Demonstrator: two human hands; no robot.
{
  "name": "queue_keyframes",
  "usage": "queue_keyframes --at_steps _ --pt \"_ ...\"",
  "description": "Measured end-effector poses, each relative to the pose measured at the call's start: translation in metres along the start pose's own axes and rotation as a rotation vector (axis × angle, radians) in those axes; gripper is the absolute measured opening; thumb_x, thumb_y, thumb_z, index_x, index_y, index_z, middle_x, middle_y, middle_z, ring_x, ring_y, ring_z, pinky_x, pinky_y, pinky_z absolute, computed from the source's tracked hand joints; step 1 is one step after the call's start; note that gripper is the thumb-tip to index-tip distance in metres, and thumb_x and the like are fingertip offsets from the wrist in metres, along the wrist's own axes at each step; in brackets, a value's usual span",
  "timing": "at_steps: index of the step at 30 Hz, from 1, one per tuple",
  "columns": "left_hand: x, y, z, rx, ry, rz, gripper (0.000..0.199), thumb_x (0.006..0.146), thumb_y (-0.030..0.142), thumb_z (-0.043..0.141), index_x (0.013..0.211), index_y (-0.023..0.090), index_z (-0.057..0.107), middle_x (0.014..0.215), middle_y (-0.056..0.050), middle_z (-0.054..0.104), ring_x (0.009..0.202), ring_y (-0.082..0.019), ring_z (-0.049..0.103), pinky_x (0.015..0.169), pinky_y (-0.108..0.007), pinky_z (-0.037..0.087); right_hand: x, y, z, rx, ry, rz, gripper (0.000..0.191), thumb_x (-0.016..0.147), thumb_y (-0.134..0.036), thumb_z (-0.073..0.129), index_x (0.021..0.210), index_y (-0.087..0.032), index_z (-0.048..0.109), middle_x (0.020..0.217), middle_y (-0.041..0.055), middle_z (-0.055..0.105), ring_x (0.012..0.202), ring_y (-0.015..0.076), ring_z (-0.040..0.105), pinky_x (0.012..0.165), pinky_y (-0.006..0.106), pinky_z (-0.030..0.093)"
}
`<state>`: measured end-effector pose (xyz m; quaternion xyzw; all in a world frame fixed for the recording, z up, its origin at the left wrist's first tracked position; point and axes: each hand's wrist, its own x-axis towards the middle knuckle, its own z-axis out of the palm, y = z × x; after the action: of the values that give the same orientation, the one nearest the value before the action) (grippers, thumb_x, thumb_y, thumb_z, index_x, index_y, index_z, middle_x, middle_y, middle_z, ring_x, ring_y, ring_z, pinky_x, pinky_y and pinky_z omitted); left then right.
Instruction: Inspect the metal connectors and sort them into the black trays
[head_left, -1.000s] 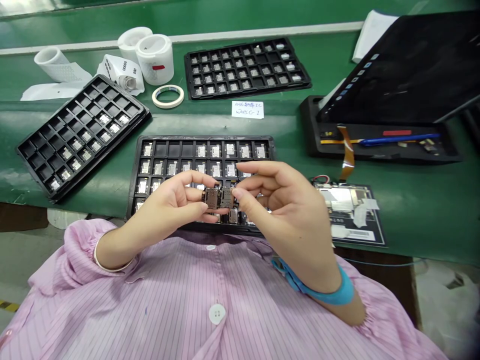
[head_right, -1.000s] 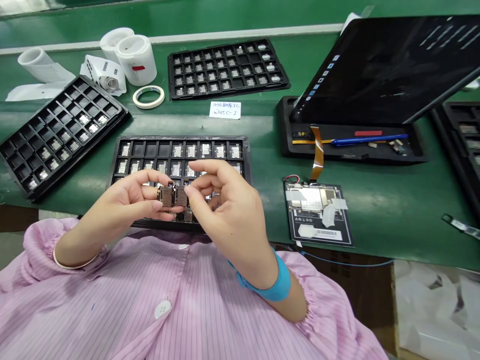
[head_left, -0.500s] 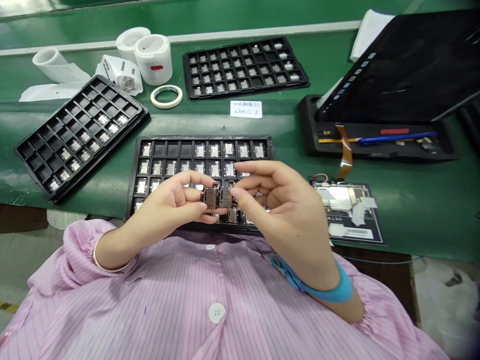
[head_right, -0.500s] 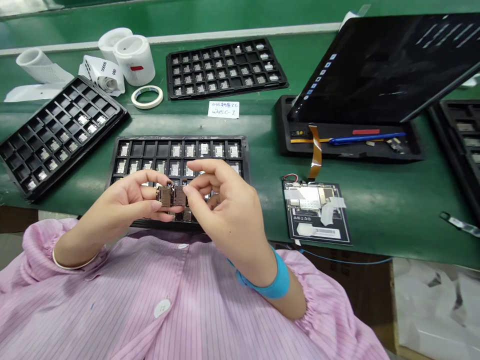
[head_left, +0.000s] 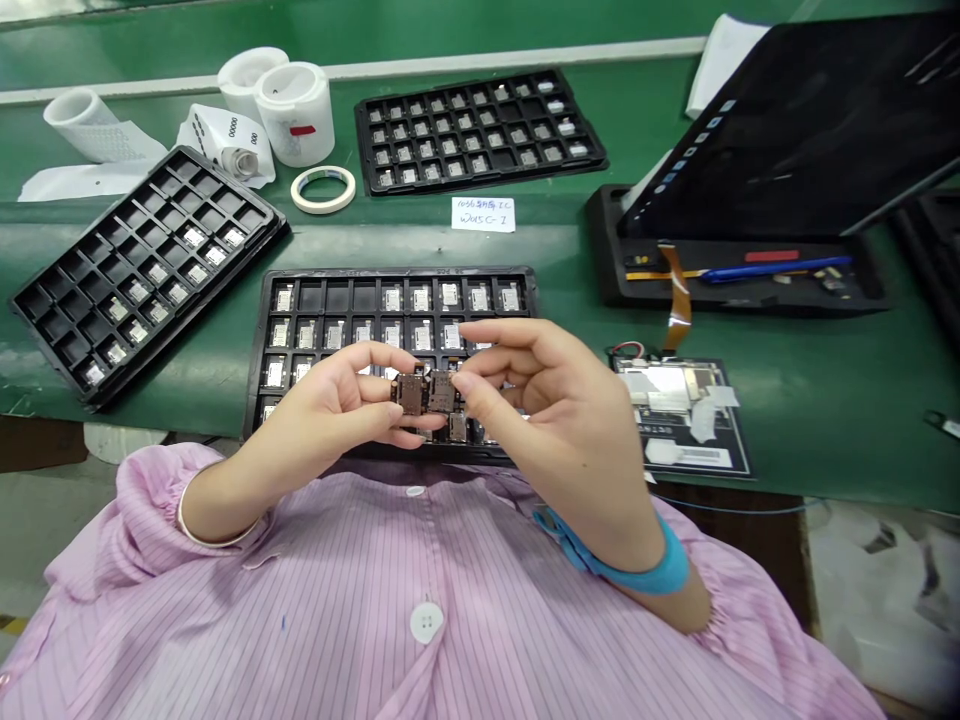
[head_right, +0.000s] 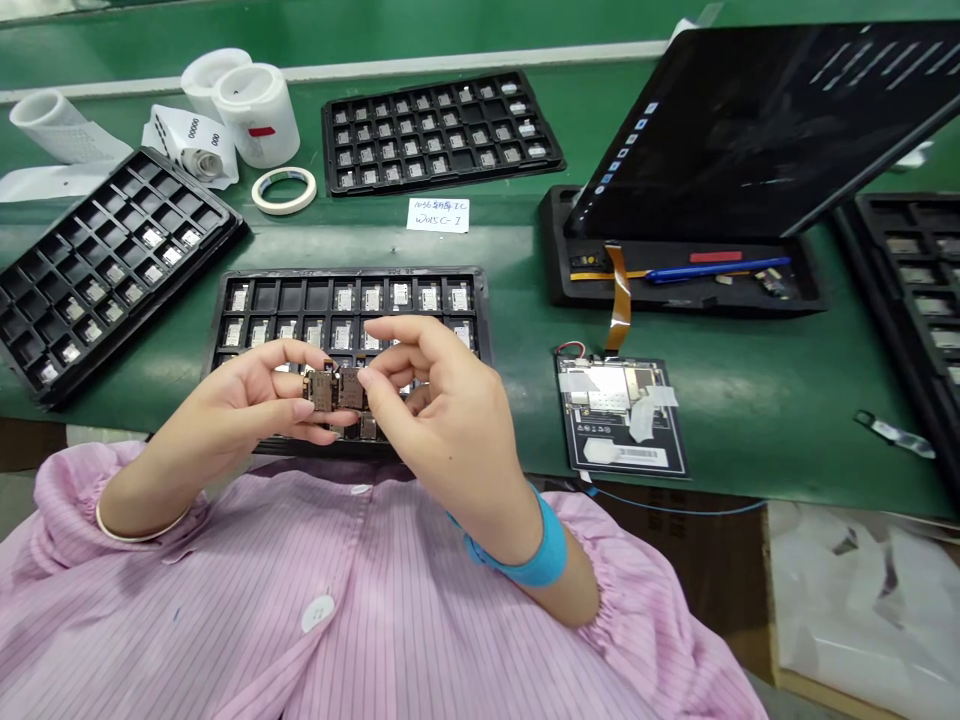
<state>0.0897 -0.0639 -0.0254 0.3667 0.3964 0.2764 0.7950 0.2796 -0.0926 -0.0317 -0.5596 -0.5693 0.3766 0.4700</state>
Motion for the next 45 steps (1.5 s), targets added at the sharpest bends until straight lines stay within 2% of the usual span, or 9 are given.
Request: queue_keyframes --at_steps 15,27,35,45 --pt "-0.0002 -0.0042 -0.0015 -0.029 -0.028 0.001 0.025 0.089 0.007 0.064 0.111 0.016 0.054 0.094 -0.006 0.077 0.096 -0.02 0.075 0.078 -0.021 0.062 -0.0015 0.0041 0.0008 0.064 -0.019 0.029 0.024 0.089 -0.018 0.063 0.113 -0.022 0.062 0.081 0.0013 0.068 0.073 0.0164 0.068 0.049 0.025 0.052" --pt "0.0007 -0.0054 -0.0019 -0.029 -0.017 -0.011 0.028 0.088 0.01 0.066 0.113 0.016 0.056 0.098 -0.008 0.077 0.098 -0.023 0.074 0.078 -0.024 0.062 -0.0035 0.0038 0.0016 0.053 -0.009 0.055 0.024 0.09 -0.019 0.063 0.113 -0.023 0.062 0.082 0.0018 0.069 0.075 0.0178 0.069 0.05 0.027 0.053" --pt "-0.0007 -0.0068 -0.0036 -0.051 -0.044 -0.012 0.027 0.09 0.01 0.065 0.114 0.017 0.056 0.097 -0.007 0.077 0.099 -0.021 0.074 0.08 -0.023 0.062 -0.0032 0.0043 0.002 0.061 -0.023 0.044 0.025 0.089 -0.017 0.063 0.113 -0.022 0.062 0.079 0.0002 0.068 0.068 0.0151 0.066 0.05 0.026 0.051" --pt "-0.001 -0.0054 -0.0019 -0.057 0.019 -0.035 0.023 0.09 0.019 0.066 0.112 0.017 0.059 0.103 -0.009 0.075 0.096 -0.025 0.075 0.078 -0.027 0.062 -0.002 0.0024 0.0025 -0.001 -0.014 0.021 0.023 0.089 -0.016 0.062 0.111 -0.023 0.063 0.076 -0.0003 0.067 0.066 0.0152 0.064 0.052 0.027 0.051"
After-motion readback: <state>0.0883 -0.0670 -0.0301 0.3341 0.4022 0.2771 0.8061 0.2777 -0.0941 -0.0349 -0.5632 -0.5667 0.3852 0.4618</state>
